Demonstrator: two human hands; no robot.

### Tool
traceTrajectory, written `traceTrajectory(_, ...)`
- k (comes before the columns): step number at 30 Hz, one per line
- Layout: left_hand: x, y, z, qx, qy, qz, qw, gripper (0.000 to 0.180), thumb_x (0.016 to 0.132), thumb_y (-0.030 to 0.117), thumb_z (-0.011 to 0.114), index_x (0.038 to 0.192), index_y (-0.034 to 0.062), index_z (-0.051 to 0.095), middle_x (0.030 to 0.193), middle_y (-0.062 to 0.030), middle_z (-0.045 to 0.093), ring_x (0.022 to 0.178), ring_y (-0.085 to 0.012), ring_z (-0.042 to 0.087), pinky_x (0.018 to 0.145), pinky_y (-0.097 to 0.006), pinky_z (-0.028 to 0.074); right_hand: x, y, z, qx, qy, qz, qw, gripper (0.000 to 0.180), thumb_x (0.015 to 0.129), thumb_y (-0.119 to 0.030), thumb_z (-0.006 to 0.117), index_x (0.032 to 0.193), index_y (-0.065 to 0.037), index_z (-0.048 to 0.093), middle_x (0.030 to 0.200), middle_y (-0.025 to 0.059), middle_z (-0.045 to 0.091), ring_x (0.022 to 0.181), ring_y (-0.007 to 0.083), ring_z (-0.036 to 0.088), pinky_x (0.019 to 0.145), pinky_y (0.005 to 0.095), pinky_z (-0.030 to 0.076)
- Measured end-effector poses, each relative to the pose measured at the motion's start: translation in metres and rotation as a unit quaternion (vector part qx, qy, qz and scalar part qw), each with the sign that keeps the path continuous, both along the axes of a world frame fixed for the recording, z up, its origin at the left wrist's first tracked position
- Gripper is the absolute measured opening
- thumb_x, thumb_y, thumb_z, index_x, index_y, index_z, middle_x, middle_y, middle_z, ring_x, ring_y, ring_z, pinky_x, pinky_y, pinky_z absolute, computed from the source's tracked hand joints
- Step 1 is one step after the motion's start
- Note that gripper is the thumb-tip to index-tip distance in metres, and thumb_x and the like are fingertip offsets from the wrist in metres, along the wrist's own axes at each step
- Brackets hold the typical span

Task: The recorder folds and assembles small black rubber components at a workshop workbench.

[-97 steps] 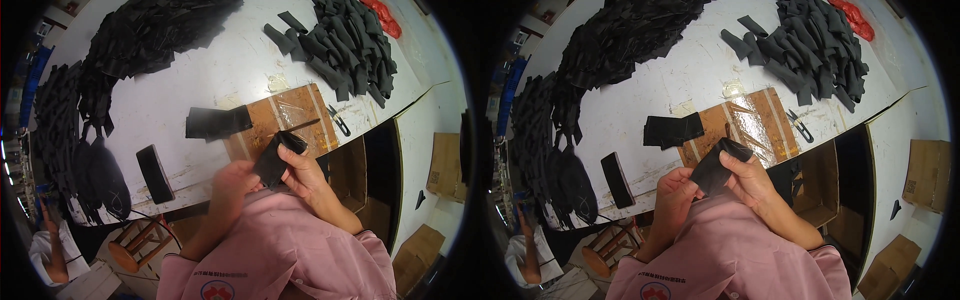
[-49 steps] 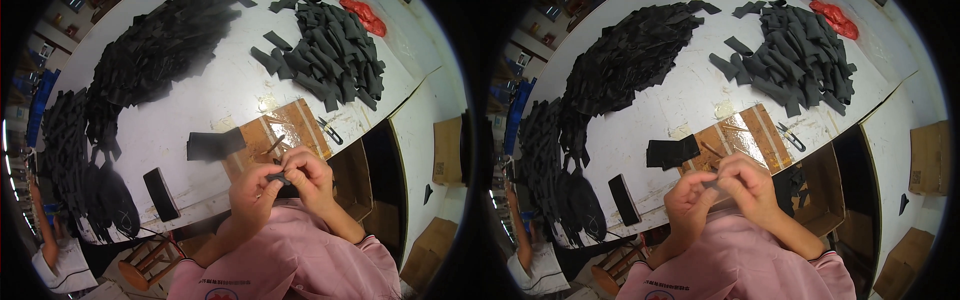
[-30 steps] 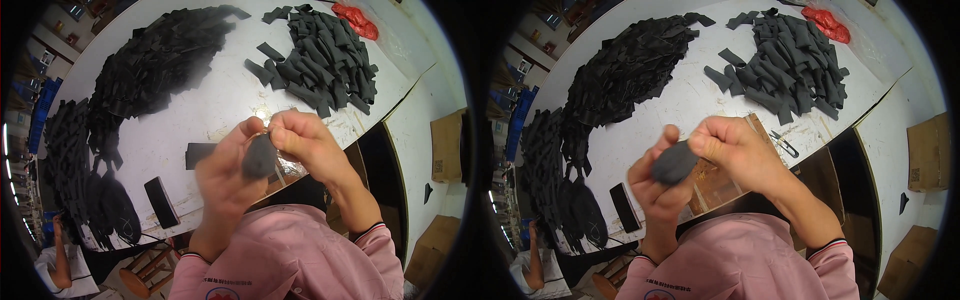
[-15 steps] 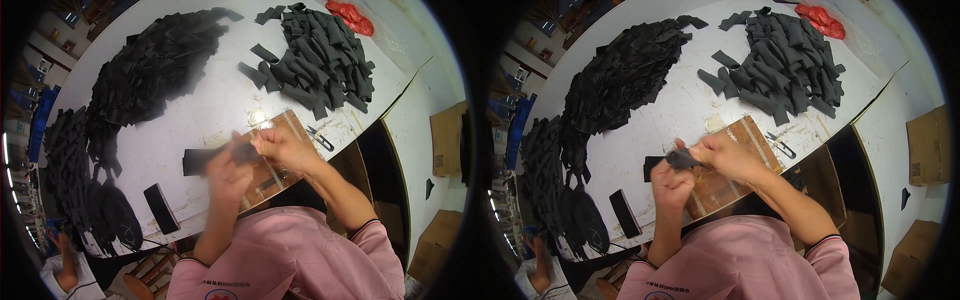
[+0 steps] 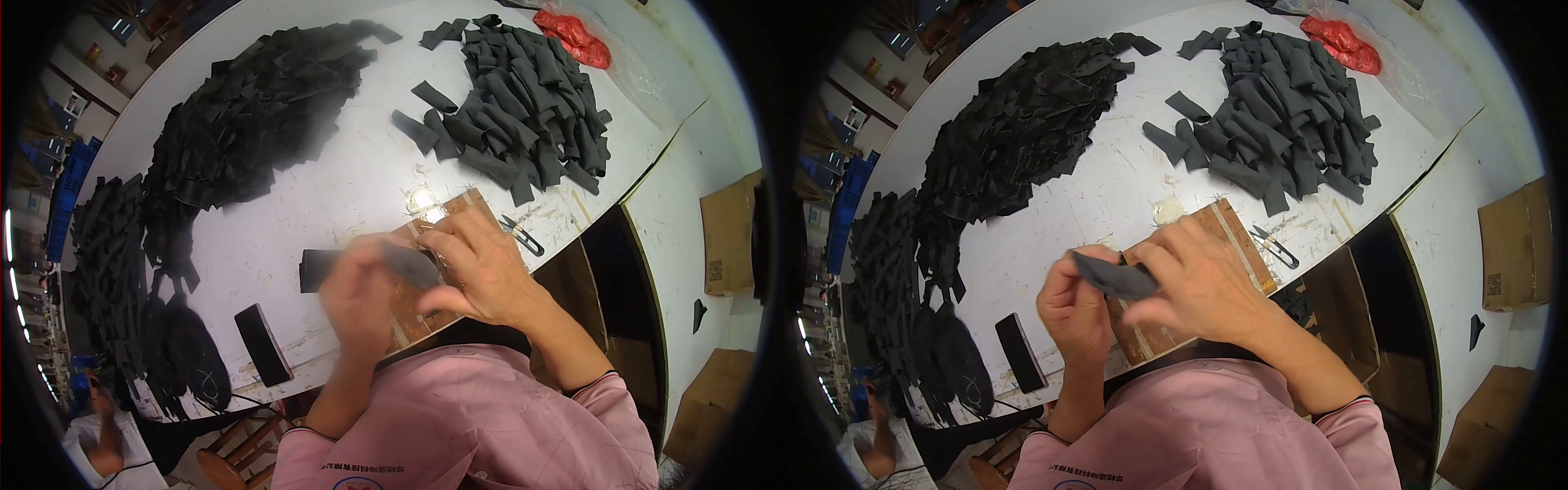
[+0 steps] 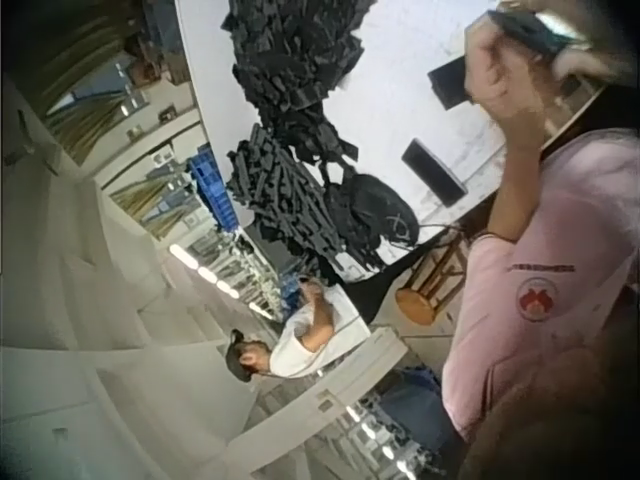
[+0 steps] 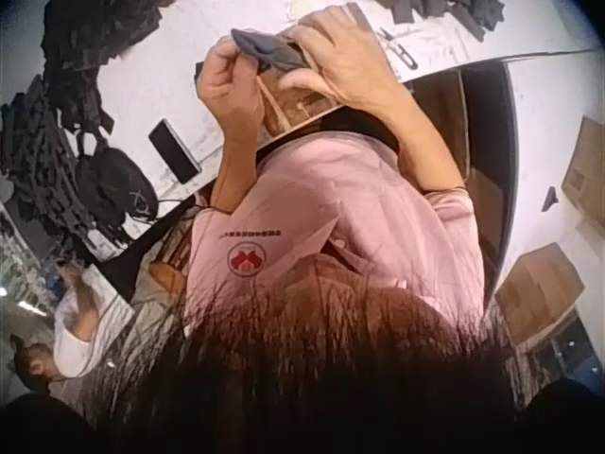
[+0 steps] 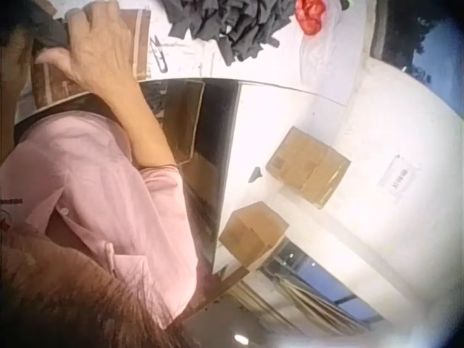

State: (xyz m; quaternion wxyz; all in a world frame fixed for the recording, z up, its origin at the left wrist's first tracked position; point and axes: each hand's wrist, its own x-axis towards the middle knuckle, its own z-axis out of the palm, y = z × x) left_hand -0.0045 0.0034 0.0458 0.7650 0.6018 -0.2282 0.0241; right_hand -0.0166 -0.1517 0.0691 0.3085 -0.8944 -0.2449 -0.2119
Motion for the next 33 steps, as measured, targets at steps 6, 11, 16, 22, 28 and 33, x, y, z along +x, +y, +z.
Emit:
traceTrajectory(6,-0.008,0.003,-0.028,-0.065,0.062,0.036,0.995,0.009,0.085,0.003,0.046,0.09,-0.0041,0.048,0.095,-0.0148,0.053,0.084,-0.0161,0.05,0.079,-0.028,0.039,0.0,0.003,-0.034,-0.074,0.021,-0.006,0.997,0.025,0.069,-0.022,0.064,0.064,-0.003,0.049,0.062,0.0047,0.049,0.062,0.0212,0.05,0.046,0.0325,0.04)
traceTrajectory(11,0.013,-0.009,0.0,-0.139,0.148,-0.121,0.972,0.008,0.079,0.0,0.054,0.087,-0.0017,0.052,0.097,-0.0157,0.055,0.085,-0.0159,0.052,0.071,-0.025,0.042,0.0,-0.001,-0.042,0.05,0.052,0.013,0.997,0.014,0.07,-0.014,0.063,0.07,-0.003,0.054,0.064,0.0068,0.051,0.059,0.0229,0.05,0.046,0.033,0.04)
traceTrajectory(16,0.009,-0.015,0.012,0.275,-0.017,-0.065,0.959,0.016,0.065,-0.008,0.064,0.077,-0.0008,0.056,0.082,-0.0104,0.059,0.072,-0.0109,0.054,0.066,-0.021,0.042,-0.004,-0.008,-0.058,0.106,0.035,0.046,0.993,0.006,0.076,-0.009,0.055,0.076,-0.003,0.056,0.064,0.0095,0.052,0.059,0.0252,0.051,0.049,0.0346,0.041)
traceTrajectory(22,0.003,-0.012,0.004,0.081,0.032,-0.034,0.996,0.016,0.076,-0.008,0.054,0.091,-0.0022,0.054,0.085,-0.0127,0.059,0.074,-0.0136,0.055,0.068,-0.023,0.044,0.0,-0.005,-0.053,0.087,0.101,0.043,0.99,0.012,0.077,-0.014,0.055,0.074,-0.002,0.054,0.064,0.0097,0.053,0.063,0.0274,0.051,0.055,0.0359,0.043)
traceTrajectory(28,0.002,0.0,0.007,-0.311,0.156,-0.014,0.937,0.014,0.084,0.013,0.052,0.091,0.0005,0.054,0.086,-0.0137,0.058,0.085,-0.0227,0.052,0.081,-0.036,0.04,0.003,-0.006,-0.024,0.006,0.099,0.021,0.995,0.025,0.078,-0.025,0.057,0.066,-0.004,0.05,0.059,0.0084,0.049,0.058,0.0259,0.05,0.05,0.0354,0.041)
traceTrajectory(33,-0.001,0.004,-0.007,-0.167,0.116,0.026,0.979,0.01,0.082,0.007,0.054,0.087,-0.001,0.056,0.087,-0.0134,0.058,0.085,-0.0215,0.052,0.082,-0.035,0.038,0.0,0.0,-0.052,0.034,0.088,0.027,0.995,0.031,0.079,-0.03,0.055,0.061,-0.005,0.048,0.056,0.0086,0.048,0.054,0.0261,0.049,0.046,0.0357,0.04)
